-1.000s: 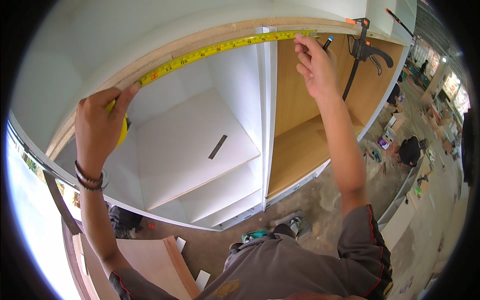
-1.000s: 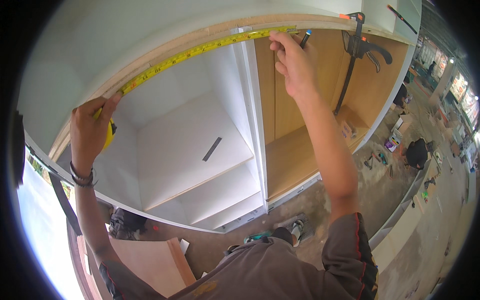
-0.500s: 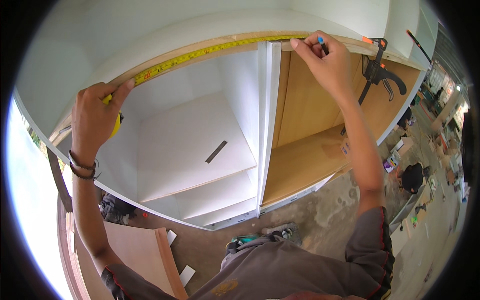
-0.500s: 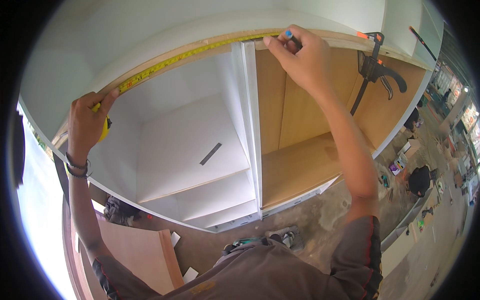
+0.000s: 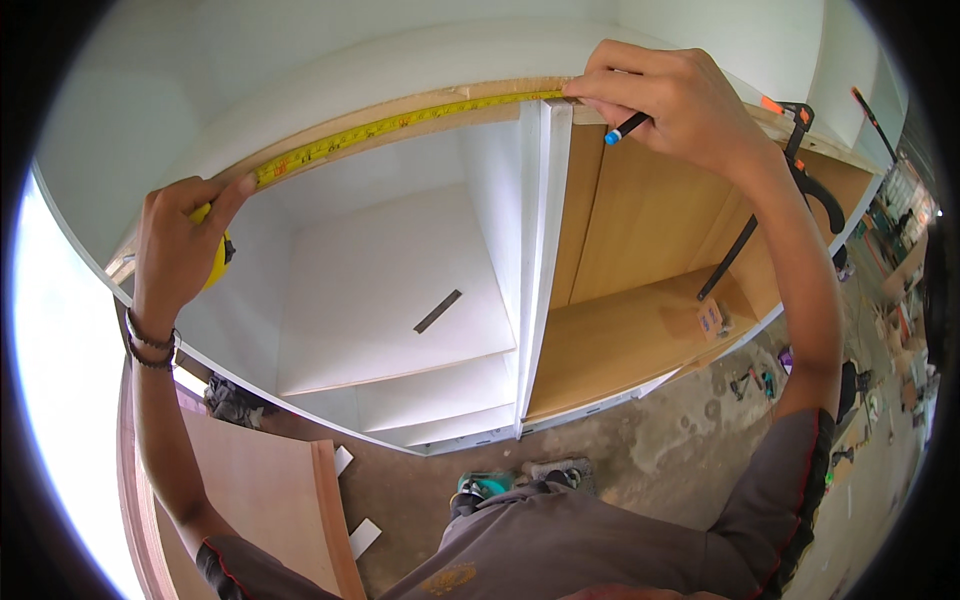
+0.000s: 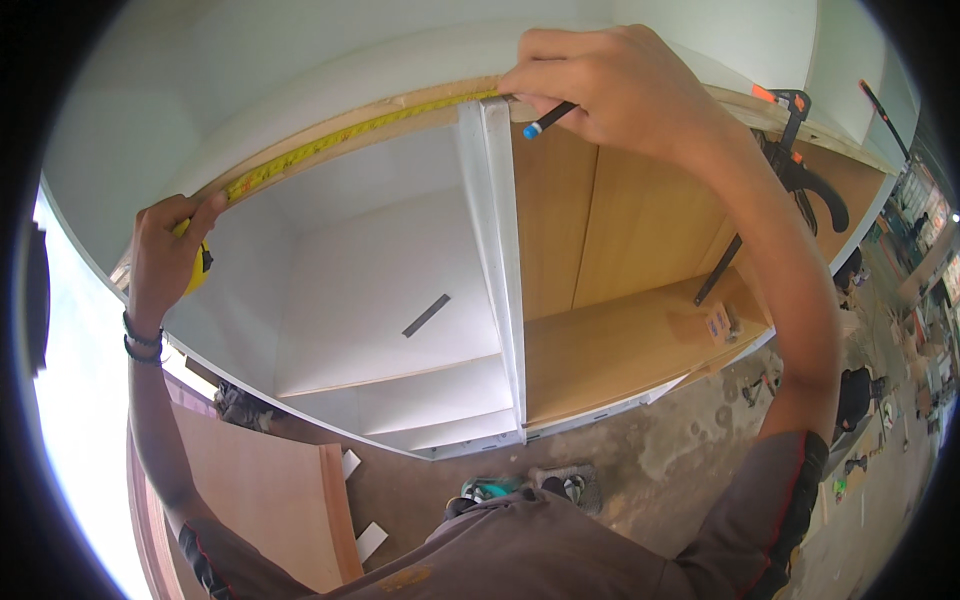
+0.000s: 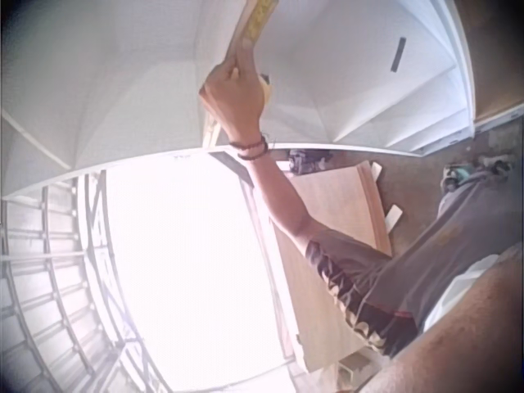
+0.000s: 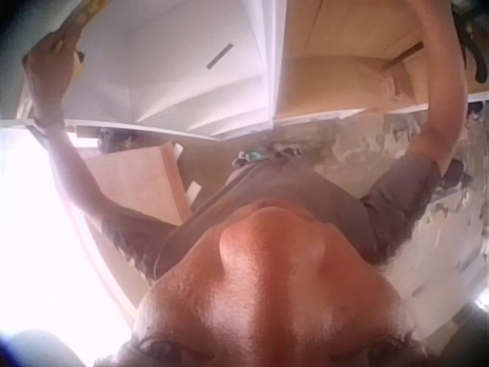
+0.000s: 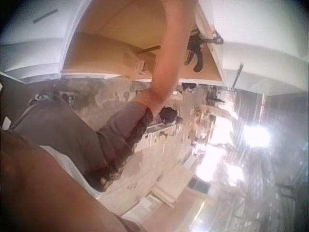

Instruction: The person measures and marks a wooden cabinet structure using a tape measure and a pencil. The person also uses a clamp to hold a wooden piece in place on the cabinet frame.

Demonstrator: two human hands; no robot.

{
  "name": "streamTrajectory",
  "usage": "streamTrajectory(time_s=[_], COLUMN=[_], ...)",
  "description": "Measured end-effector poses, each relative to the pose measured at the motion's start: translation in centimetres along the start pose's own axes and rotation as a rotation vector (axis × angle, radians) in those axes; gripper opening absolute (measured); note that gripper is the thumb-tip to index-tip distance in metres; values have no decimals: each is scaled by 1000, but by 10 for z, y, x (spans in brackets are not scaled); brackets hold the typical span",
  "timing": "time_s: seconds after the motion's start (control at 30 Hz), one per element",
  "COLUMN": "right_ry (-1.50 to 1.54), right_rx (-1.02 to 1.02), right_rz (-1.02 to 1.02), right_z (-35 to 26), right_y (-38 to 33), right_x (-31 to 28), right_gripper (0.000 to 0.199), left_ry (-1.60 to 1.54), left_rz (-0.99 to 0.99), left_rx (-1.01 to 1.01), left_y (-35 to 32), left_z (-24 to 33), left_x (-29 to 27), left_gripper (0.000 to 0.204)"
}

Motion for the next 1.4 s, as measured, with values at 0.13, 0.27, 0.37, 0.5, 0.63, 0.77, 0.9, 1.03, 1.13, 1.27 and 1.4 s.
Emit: streamTrajectory(time_s=[0.13, 0.27, 0.37, 0.5, 0.63, 0.77, 0.9, 1.03, 1.13, 1.27, 1.4], right_ry=[-75, -63, -59, -106, -93, -81, -14, 41, 72, 62, 153], right_rx=[-134, -72, -47, -45, -61, -51, -106, -148, -148, -105, -32], right_rz=[31, -54, -111, -173, -170, -187, -118, -67, -45, -67, -83], right_z=[4, 4, 2, 0, 2, 4, 11, 15, 15, 13, 13], right_y=[4, 5, 9, 14, 14, 13, 8, 5, 5, 5, 5], right_x=[2, 0, -4, -9, -8, -7, -5, 0, 5, 2, 4], right_gripper=[36, 22, 19, 15, 15, 20, 39, 51, 50, 42, 27], left_ry=[4, 2, -6, 0, -19, -17, -49, -99, -61, -66, -69], left_rz=[31, 65, 69, 69, 79, 71, 69, 53, 43, 44, 11], left_rx=[-18, -12, 3, 10, 12, -12, -10, -35, -31, -26, -32], left_y=[-2, -4, -4, -1, -2, -2, -3, -2, -2, -2, -1], left_z=[-1, 0, -1, -2, -1, 3, 2, -3, -2, -3, -7], left_x=[4, 7, 6, 6, 7, 7, 8, 11, 9, 9, 9], left_gripper=[47, 45, 44, 44, 44, 42, 40, 39, 39, 40, 40])
Point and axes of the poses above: each hand's wrist, its own y-axis towards the middle knuckle, its own x-axis out of the palm, z = x × y, the point moved 3 cm from there along y, towards the middle knuckle, and after that the axes turned 5 degrees about -z, right-handed, at the moved point
